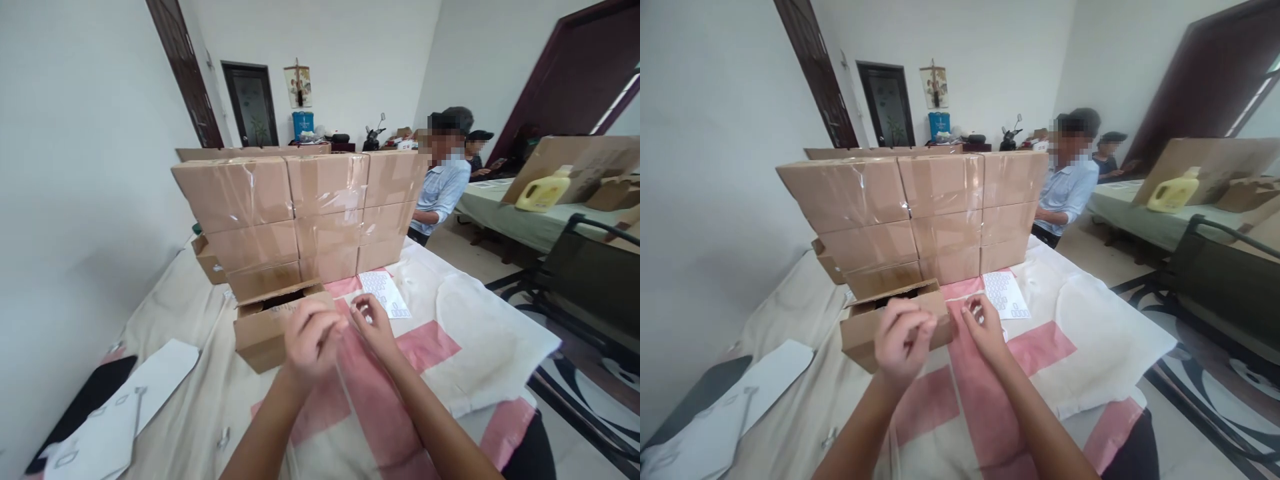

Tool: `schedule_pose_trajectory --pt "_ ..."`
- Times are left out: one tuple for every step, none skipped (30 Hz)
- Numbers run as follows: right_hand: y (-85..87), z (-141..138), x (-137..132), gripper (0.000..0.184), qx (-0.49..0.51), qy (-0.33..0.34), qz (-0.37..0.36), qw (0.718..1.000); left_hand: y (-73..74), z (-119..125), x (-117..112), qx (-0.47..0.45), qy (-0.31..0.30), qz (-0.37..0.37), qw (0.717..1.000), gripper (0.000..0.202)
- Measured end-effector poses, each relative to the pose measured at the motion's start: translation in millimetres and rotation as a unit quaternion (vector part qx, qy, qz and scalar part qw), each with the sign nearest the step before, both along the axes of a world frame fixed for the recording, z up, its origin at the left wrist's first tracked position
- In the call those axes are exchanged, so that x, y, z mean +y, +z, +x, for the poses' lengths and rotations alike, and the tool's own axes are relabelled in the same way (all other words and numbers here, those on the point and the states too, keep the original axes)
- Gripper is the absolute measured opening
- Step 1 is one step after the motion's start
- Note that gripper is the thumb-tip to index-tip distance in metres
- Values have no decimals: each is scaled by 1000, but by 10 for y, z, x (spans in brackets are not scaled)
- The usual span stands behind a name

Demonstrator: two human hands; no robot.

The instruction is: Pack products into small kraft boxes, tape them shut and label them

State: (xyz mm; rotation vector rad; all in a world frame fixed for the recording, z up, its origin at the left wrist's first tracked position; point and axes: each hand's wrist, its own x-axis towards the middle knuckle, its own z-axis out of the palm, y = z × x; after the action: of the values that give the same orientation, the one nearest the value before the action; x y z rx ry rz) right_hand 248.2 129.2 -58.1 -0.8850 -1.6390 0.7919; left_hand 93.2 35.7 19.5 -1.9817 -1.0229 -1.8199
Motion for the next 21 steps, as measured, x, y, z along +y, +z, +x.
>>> schedule_pose_trajectory --pt "63 -101 46 29 -18 -2 51 999 94 -129 -3 -1 12 -41 999 11" --pt "123 -207 94 39 -39 13 94 995 168 -262 5 -9 24 -95 995 13" --pt "171 -316 145 48 -64 44 127 989 220 -395 21 -27 39 -155 987 16" --pt "200 -422 196 52 -87 83 150 981 248 -523 43 -48 51 -214 974 19" --pt "204 -520 243 48 -99 125 160 974 255 -642 66 -68 61 -268 959 22" --pt "182 -603 284 41 -98 161 157 969 245 -748 89 -86 67 -316 942 24" --pt "139 -668 314 35 -86 189 145 967 224 -837 109 -98 69 -358 926 23" --pt "79 -714 333 32 -65 207 130 968 196 -907 127 -109 67 -393 910 21" --pt "11 -740 339 33 -41 212 117 969 166 -957 143 -120 61 -422 896 18" --pt "-55 -752 334 36 -18 210 110 971 138 -989 159 -136 47 -443 885 17" --pt "-114 -753 322 39 -1 205 109 973 112 -1004 176 -155 26 -455 876 17" --pt "-160 -750 304 42 12 198 112 974 90 -1004 194 -177 2 -460 870 18" --pt "-192 -747 287 43 23 189 116 975 71 -993 213 -198 -19 -461 865 18" --pt "-211 -746 271 43 33 182 119 976 56 -974 232 -215 -35 -462 860 19" --pt "-218 -749 259 43 39 178 121 976 43 -949 250 -225 -43 -467 854 26" --pt "-219 -754 252 42 45 176 121 976 33 -920 265 -229 -47 -477 847 41" --pt "-217 -763 249 40 49 175 122 976 24 -889 277 -227 -47 -489 841 62" --pt "-215 -772 250 39 53 173 124 976 16 -857 288 -222 -46 -500 836 81" --pt "-216 -781 254 38 57 173 125 975 8 -824 297 -215 -44 -508 833 95" --pt "-221 -790 260 37 61 172 127 975 0 -789 306 -210 -39 -510 833 101" --pt "-228 -797 265 37 67 173 128 974 -10 -753 317 -210 -31 -506 836 101"
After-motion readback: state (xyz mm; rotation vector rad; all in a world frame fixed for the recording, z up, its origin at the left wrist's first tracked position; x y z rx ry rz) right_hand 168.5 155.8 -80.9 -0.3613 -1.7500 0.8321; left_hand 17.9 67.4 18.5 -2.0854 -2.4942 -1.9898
